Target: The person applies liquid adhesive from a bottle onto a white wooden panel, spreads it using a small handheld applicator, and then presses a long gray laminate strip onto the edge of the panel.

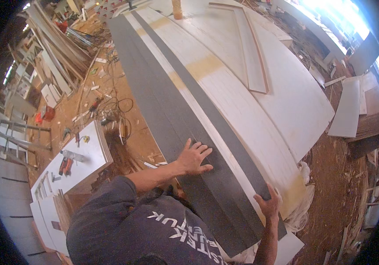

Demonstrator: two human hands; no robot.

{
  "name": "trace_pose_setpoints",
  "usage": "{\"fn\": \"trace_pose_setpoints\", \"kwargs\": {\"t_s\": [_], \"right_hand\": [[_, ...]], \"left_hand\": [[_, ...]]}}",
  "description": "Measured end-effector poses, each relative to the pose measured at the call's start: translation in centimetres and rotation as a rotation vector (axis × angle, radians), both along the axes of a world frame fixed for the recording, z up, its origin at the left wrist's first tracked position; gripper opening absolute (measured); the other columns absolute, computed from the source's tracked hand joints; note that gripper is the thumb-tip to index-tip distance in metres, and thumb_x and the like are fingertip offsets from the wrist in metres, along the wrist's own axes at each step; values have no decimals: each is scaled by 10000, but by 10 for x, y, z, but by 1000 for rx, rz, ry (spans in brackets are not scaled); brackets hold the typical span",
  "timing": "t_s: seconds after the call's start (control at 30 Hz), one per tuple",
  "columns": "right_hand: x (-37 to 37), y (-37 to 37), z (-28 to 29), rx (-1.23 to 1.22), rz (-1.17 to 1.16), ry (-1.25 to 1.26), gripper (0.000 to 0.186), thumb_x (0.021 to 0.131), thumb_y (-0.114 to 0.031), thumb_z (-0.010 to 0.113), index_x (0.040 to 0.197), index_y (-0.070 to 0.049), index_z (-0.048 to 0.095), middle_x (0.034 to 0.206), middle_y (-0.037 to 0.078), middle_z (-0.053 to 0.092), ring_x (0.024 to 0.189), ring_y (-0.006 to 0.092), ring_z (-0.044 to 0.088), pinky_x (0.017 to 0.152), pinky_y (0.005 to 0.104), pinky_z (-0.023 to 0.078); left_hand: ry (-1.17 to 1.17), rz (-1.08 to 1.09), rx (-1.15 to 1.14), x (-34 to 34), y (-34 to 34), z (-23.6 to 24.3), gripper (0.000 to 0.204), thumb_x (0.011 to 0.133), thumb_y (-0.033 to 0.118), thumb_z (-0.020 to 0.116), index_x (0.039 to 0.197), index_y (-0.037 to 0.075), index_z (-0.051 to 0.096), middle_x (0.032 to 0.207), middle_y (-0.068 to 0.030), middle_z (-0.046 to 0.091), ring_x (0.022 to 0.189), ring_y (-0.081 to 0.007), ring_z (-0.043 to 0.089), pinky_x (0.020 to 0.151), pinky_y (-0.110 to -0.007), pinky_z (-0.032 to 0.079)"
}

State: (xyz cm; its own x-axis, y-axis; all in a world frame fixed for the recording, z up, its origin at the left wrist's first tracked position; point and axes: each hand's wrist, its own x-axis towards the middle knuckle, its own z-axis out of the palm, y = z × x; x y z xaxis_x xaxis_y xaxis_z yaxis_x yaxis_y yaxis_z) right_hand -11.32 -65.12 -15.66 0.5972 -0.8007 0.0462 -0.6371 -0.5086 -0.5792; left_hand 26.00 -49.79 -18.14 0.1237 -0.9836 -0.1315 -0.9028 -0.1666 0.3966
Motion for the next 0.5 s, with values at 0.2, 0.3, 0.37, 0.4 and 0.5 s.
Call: {"fn": "trace_pose_setpoints", "kwargs": {"t_s": [0.2, 0.3, 0.37, 0.4, 0.5], "right_hand": [[11, 4, -3, 4, -9, -12, 701, 664, -287, 893, 1255, 10, 659, 1046, 193, 687, 982, 360, 670, 873, 408, 518], [39, 0, -22, -54, 33, 41, 709, 672, -364, 892, 1280, -81, 664, 1063, 151, 675, 985, 339, 673, 831, 438, 538], [35, 9, -21, -47, 20, 106, 703, 675, -360, 888, 1284, -90, 664, 1081, 141, 660, 994, 328, 666, 830, 434, 538], [31, 12, -21, -44, 14, 138, 700, 677, -358, 885, 1286, -94, 664, 1090, 136, 652, 999, 322, 662, 829, 432, 537], [25, 15, -15, -21, -4, 135, 729, 646, -326, 891, 1295, -87, 663, 1073, 127, 637, 992, 303, 647, 848, 411, 525]], "left_hand": [[-133, 126, -139, 16, -33, -27, 878, 946, 655, 475, 1520, 5, 335, 1610, -206, 248, 1500, -382, 212, 1223, -582, 121], [-133, 156, -16, 29, -44, -29, 920, 955, 661, 451, 1570, 21, 207, 1656, -191, 131, 1534, -373, 104, 1249, -516, 89], [-105, 157, 59, 32, -38, -32, 945, 958, 668, 435, 1590, 35, 132, 1668, -187, 82, 1541, -370, 74, 1258, -485, 82], [-89, 177, 20, 33, -38, -36, 947, 957, 670, 434, 1590, 34, 134, 1667, -190, 82, 1540, -373, 73, 1258, -488, 82], [-69, 204, -42, 30, -39, -44, 948, 959, 670, 432, 1589, 27, 137, 1664, -200, 85, 1539, -374, 72, 1258, -489, 87]]}}
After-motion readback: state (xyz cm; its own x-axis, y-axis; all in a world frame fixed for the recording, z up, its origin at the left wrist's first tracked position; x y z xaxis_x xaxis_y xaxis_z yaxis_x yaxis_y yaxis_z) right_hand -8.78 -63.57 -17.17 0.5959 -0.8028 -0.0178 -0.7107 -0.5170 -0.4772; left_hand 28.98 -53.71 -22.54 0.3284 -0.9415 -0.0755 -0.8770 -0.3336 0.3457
